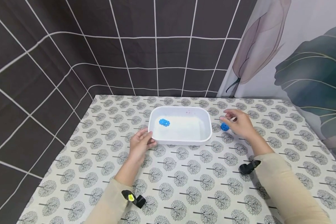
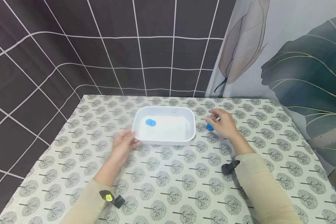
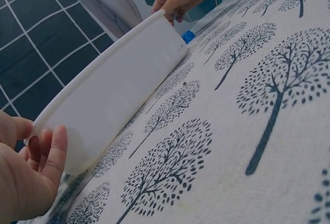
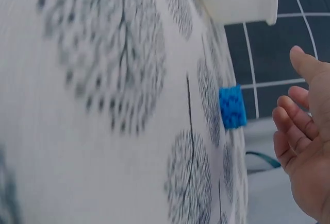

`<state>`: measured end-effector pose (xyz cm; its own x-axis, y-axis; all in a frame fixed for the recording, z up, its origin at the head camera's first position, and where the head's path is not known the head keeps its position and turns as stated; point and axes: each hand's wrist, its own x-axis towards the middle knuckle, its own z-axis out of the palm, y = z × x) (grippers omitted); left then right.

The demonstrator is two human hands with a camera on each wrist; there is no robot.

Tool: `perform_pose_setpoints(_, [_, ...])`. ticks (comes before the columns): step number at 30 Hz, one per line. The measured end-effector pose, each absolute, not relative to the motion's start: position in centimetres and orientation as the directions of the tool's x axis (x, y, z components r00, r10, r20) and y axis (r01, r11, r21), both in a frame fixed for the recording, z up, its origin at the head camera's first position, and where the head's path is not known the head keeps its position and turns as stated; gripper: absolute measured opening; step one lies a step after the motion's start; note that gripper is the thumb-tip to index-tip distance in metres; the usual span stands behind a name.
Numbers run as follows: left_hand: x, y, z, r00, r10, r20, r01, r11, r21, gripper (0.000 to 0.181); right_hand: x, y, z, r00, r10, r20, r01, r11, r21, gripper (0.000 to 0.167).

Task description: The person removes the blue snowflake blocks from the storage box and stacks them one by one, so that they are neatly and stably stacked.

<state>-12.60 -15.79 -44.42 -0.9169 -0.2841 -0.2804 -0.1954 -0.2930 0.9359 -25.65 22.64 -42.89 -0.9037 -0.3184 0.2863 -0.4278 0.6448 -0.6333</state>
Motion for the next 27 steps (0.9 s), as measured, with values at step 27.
perform_pose_setpoints(27, [-12.7,-15.8,-44.3,-0.906,-0.301,-0.298,-0.215,-0.28,0.936,0.042,-25.9,11.7,-40.6,-0.785,-0.51,0.353,-0.591,0.445,-0.673,0.033])
